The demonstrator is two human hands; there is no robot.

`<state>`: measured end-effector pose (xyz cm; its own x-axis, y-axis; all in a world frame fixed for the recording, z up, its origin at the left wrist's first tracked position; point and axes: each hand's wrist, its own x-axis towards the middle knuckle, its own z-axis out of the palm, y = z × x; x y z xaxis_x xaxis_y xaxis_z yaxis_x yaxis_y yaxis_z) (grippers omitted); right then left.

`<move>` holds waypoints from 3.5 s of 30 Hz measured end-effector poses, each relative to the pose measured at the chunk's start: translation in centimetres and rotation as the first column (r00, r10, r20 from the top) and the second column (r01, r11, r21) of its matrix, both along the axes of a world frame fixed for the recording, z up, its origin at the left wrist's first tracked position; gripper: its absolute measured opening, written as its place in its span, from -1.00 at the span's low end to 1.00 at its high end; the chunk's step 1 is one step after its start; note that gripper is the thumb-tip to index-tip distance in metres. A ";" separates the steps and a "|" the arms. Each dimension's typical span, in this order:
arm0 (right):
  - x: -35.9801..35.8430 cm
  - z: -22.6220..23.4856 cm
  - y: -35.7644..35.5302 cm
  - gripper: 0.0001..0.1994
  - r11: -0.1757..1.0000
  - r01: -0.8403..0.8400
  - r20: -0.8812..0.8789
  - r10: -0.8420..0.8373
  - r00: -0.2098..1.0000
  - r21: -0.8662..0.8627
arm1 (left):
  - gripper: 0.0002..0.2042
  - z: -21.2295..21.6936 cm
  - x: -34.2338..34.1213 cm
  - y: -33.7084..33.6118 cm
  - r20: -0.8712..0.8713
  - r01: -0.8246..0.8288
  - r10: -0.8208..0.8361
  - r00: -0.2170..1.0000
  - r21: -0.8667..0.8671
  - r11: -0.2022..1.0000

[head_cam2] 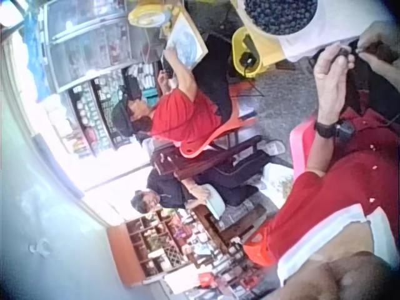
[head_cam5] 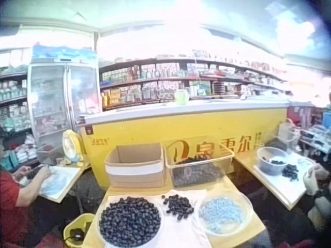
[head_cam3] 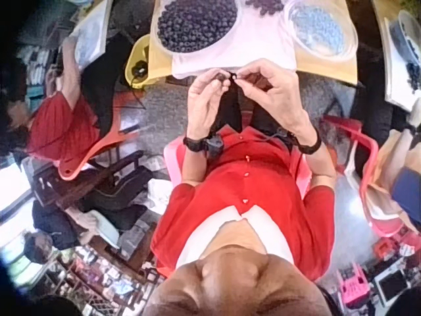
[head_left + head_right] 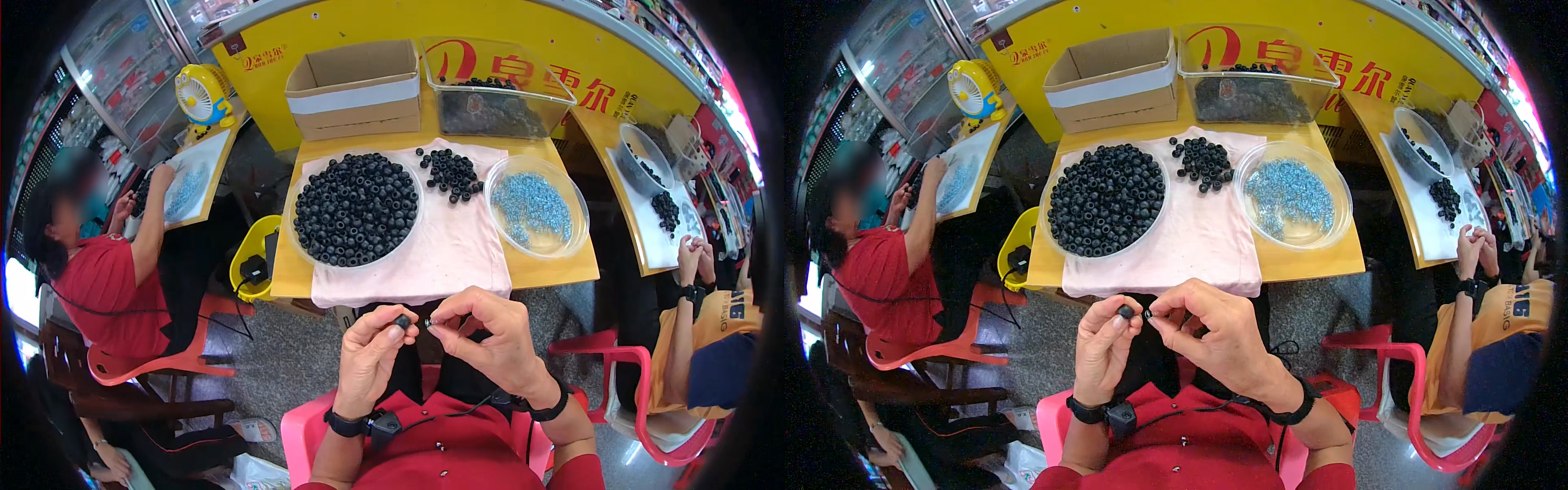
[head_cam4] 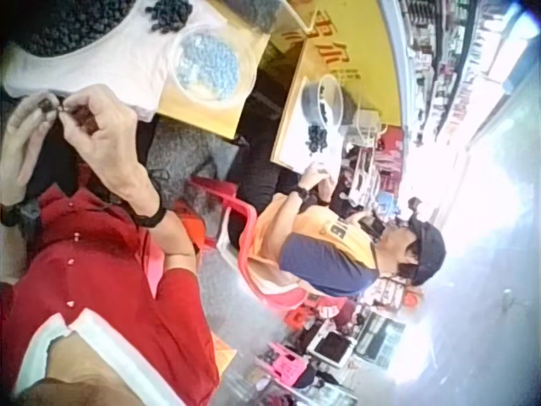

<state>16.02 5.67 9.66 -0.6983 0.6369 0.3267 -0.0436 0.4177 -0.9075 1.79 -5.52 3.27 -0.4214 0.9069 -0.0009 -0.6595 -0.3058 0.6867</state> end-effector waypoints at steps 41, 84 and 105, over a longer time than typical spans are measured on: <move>-3.3 -1.8 4.6 -0.68 0.880 -0.126 0.077 0.102 0.992 0.459 | -0.80 -0.5 -1.5 3.5 0.046 0.024 -0.019 0.999 -0.106 0.994; -14.4 -4.7 10.2 -0.89 0.810 -0.186 0.481 -0.131 0.867 0.556 | -0.83 -2.5 -2.5 4.0 0.225 0.115 -0.120 0.967 0.034 0.993; -15.2 -5.8 10.5 -0.92 0.829 -0.174 0.440 -0.095 0.893 0.532 | -0.82 -2.7 -2.2 3.7 0.189 0.126 -0.123 0.974 -0.003 0.992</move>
